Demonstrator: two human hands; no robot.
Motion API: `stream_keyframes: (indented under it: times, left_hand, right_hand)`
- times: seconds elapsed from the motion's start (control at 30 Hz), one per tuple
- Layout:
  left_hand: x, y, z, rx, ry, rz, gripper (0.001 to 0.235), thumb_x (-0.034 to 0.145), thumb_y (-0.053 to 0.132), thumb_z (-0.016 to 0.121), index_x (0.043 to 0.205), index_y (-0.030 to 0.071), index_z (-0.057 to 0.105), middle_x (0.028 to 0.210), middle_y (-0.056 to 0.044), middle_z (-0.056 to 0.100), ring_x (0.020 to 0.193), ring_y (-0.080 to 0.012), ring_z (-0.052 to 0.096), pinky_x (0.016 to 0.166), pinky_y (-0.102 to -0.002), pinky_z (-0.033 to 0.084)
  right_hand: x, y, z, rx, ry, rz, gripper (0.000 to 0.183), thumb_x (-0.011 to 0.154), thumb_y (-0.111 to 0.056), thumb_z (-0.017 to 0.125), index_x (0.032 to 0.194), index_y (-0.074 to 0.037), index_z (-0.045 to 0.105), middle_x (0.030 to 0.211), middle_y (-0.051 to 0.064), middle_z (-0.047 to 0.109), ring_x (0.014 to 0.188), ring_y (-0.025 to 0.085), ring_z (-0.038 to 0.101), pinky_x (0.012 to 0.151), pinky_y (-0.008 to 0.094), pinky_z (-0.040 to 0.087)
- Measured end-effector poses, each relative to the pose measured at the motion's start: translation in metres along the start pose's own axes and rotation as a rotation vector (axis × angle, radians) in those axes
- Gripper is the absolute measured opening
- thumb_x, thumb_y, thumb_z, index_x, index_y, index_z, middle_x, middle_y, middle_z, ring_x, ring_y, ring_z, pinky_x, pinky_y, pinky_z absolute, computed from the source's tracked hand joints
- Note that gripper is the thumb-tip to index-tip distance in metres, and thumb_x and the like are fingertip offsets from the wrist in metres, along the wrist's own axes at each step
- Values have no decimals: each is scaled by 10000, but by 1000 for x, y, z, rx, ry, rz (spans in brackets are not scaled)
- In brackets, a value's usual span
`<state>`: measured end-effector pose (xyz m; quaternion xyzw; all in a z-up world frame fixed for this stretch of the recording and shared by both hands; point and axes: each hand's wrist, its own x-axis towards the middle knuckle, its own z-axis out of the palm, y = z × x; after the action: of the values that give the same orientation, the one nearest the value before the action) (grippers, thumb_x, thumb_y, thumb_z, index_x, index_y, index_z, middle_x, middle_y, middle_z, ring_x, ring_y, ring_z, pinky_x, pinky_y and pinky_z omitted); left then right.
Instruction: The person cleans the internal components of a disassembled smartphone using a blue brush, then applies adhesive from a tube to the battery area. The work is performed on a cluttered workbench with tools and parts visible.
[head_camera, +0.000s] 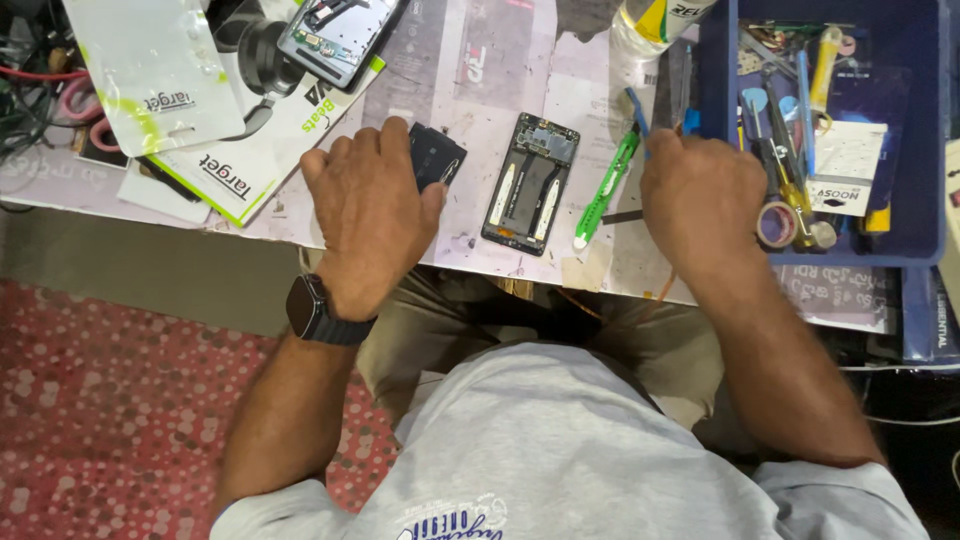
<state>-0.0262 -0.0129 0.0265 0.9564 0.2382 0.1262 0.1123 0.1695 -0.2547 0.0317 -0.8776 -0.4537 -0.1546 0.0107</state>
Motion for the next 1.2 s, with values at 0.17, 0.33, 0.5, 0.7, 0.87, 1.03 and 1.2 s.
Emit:
stream_keyframes:
  times: [0.17,0.33,0.5,0.7,0.87,1.03,1.2]
  left_hand:
    - [8,0,2,-32,70,12,557,701,305,872,1080,7,593,998,-172,637,987,-360,586,863,-512,343]
    - [14,-4,8,-213,-6,-42,373,761,213,842,1025,31,652,973,-163,660,922,-358,631,808,-508,425]
    - [8,4,18,-959,-192,-193,171,995,123,691,1111,-3,697,936,-147,709,852,-226,632,775,-369,537]
    - [0,29,36,-2121,-479,-146,348,982,184,707,1257,11,582,1129,-110,712,990,-162,693,919,-322,568]
    - [-3,38,50,-2184,-482,-125,331,989,140,744,1242,28,561,1147,-90,692,1022,-166,686,928,-327,562]
    - [-4,25,40,-2001,-285,-229,335,991,71,722,1291,-3,592,1097,-85,692,981,-158,675,920,-323,566]
    - [2,-4,23,-1941,-154,-358,230,1021,60,648,1238,3,595,1030,-93,707,805,-194,704,746,-381,614]
  right_hand:
    - [2,-11,-12,130,41,16,204,886,-202,782,1047,-85,739,989,140,702,827,331,697,680,465,540]
    - [3,-35,-22,500,15,-26,222,892,-155,819,1071,-58,729,1028,146,694,806,301,694,687,419,558]
    - [4,-47,-16,1011,-166,41,245,924,-90,772,1160,-62,711,1038,81,701,778,170,682,662,317,557]
    - [11,-51,4,2069,-457,168,623,879,-86,787,1442,-55,524,1219,24,669,1095,118,650,944,291,560]
    - [4,-51,21,2193,-391,187,574,862,-41,821,1385,-14,587,1237,48,676,1081,137,657,922,300,559]
    - [-9,-48,18,1918,-412,389,432,898,-55,770,1308,7,650,1039,61,707,810,139,639,706,305,548]
    - [-39,18,-32,993,22,13,218,974,-114,753,1173,-40,704,1045,88,743,894,174,725,733,308,593]
